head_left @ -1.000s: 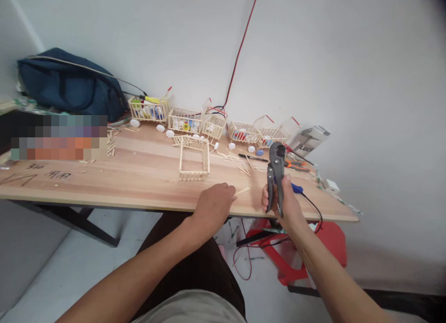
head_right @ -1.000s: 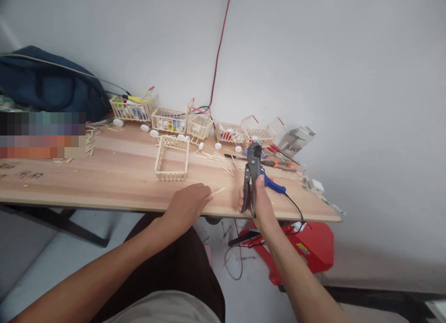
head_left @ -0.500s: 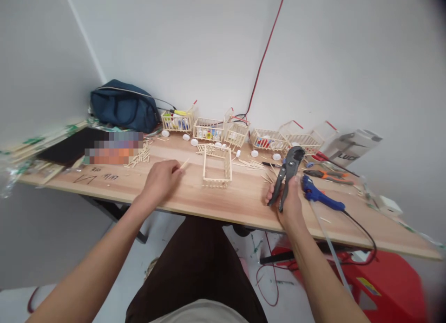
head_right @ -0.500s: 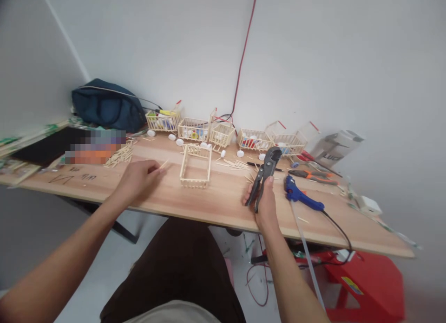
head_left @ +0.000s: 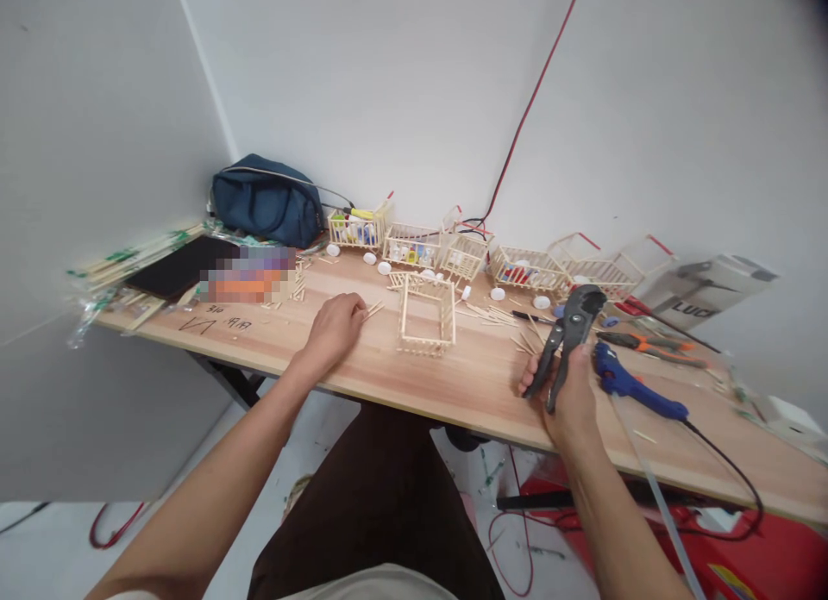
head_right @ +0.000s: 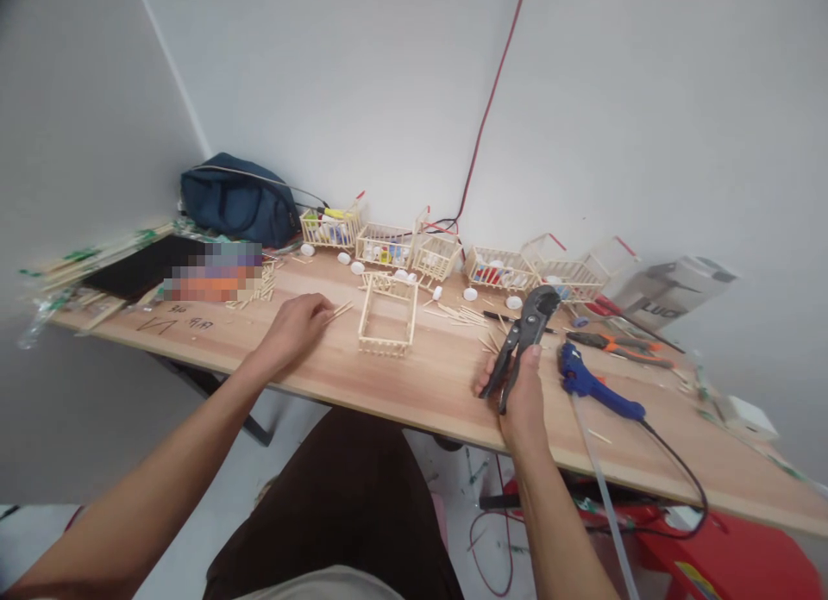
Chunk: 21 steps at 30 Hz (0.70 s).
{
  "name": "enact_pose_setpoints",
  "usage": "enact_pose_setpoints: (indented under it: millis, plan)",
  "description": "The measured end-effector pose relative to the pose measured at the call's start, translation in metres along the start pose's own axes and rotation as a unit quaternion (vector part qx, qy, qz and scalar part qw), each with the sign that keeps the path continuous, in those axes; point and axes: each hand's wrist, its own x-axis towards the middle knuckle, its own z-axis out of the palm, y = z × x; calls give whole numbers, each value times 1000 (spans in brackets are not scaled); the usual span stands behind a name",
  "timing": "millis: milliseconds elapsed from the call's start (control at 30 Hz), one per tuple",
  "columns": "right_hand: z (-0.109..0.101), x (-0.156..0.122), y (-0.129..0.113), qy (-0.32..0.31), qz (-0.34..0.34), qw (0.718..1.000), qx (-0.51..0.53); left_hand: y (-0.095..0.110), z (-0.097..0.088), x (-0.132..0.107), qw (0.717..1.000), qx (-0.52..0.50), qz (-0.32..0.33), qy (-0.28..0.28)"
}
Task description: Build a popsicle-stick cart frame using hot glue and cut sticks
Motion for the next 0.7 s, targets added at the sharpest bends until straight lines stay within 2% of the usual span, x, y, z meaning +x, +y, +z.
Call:
enact_pose_setpoints:
  millis: [100,200,300,400,533,700]
  plan:
    - [1,0,-1,-2,3,1000,3,-11,-10,-2,999,-41,-8,26]
    - [1,0,-2,1,-2,1000,-4,-30,-27,-7,993,-58,-39,92]
    - [0,1,-1,3,-7,1000,-14,-56,-55,-14,985,-27,-87,145]
    - [0,1,-1,6,-5,1000,-19,-83,-90,-17,969,47,-129,207]
    - [1,-1,-3,6,-10,1000,-8,-117,-130,-17,951,112,-163,239]
    - [0,-1,-3,16,-3,1000,0,-156,-156,-26,939,141,-192,250]
